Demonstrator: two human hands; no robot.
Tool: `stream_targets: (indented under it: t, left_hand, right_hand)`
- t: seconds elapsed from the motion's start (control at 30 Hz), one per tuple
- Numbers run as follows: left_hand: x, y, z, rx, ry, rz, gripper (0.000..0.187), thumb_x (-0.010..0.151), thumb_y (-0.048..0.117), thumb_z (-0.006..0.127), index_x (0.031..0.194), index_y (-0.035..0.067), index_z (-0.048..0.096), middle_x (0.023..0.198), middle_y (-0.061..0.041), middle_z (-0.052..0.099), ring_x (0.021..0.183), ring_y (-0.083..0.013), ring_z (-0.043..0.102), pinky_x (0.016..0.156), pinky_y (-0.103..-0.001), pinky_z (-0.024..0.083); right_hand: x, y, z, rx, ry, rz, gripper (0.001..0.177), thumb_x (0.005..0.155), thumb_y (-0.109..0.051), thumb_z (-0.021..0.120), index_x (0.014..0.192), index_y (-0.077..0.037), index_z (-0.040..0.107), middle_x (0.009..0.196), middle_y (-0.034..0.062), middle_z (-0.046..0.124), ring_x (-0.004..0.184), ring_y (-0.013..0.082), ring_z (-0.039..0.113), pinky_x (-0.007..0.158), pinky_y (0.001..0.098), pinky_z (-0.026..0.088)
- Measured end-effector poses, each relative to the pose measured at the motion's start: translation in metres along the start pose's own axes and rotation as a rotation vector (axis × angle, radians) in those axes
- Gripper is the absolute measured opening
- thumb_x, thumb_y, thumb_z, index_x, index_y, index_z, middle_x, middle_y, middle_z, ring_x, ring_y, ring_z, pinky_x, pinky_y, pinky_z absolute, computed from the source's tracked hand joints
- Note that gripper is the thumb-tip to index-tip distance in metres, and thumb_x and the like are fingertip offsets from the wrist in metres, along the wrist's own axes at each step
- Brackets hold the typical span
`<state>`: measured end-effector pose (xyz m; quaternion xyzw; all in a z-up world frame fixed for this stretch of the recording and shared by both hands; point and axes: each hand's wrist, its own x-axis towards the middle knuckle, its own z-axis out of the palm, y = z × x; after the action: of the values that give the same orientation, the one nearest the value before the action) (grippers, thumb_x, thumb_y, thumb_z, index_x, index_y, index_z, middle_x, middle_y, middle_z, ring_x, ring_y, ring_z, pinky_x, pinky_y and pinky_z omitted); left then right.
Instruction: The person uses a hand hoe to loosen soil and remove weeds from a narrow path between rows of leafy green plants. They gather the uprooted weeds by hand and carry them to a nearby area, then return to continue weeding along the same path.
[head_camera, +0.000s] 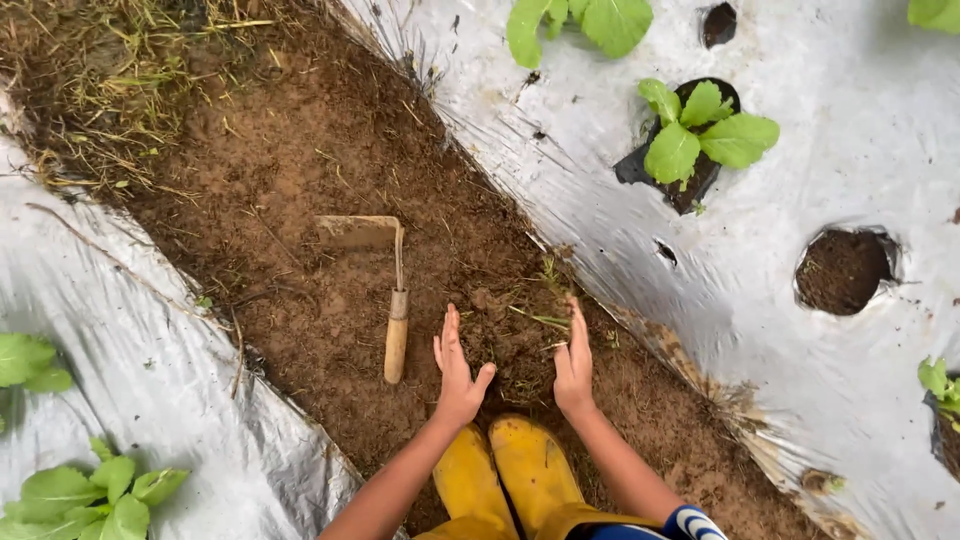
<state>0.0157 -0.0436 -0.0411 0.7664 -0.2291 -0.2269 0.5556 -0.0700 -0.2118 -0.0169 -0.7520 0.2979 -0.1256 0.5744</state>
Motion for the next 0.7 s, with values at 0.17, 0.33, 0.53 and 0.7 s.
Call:
stream_targets:
  t: [0.17, 0.33, 0.53, 0.7]
  left_hand:
    - [-0.005, -0.001, -0.005, -0.036, -0.011, -0.013, 0.092, 0.103, 0.046, 0.053, 0.163, 0.002, -0.001, 0.169, -0.027, 0.000, 0.153, -0.0484, -0.001, 0.115, -0.069, -0.011]
    - [-0.004, -0.010, -0.013, 0.038, 0.104, -0.020, 0.078, 0.104, 0.037, 0.054, 0.161, 0.001, 0.015, 0.167, -0.025, 0.016, 0.153, -0.0452, 0.014, 0.119, -0.068, 0.007]
    - [0.011, -0.007, -0.027, 0.124, 0.247, -0.038, 0.073, 0.106, 0.036, 0.052, 0.161, 0.002, 0.020, 0.165, -0.021, 0.020, 0.153, -0.0415, 0.020, 0.121, -0.062, 0.016]
    - [0.024, 0.012, -0.016, -0.034, 0.043, 0.014, 0.078, 0.108, 0.042, 0.044, 0.162, -0.003, 0.009, 0.167, -0.030, 0.011, 0.152, -0.0512, 0.011, 0.119, -0.067, 0.013]
  right_hand:
    - [0.023, 0.022, -0.013, -0.019, -0.095, -0.022, 0.053, 0.105, -0.022, 0.030, 0.149, 0.008, 0.035, 0.157, 0.0302, 0.032, 0.148, 0.0467, 0.026, 0.123, 0.0621, 0.013]
    - [0.090, -0.011, -0.023, -0.144, -0.056, -0.349, 0.048, 0.110, -0.039, 0.040, 0.143, -0.010, 0.059, 0.155, 0.0121, 0.046, 0.150, 0.0364, 0.035, 0.123, 0.0559, 0.025]
    - [0.100, -0.015, -0.012, -0.406, -0.473, -0.326, 0.056, 0.108, -0.048, 0.037, 0.153, -0.017, 0.049, 0.156, 0.0080, 0.049, 0.147, 0.0298, 0.042, 0.125, 0.0512, 0.022]
    - [0.080, -0.026, -0.021, -0.225, -0.536, -0.200, 0.052, 0.109, -0.038, 0.038, 0.147, -0.007, 0.053, 0.147, 0.0181, 0.057, 0.138, 0.0396, 0.050, 0.119, 0.0578, 0.031]
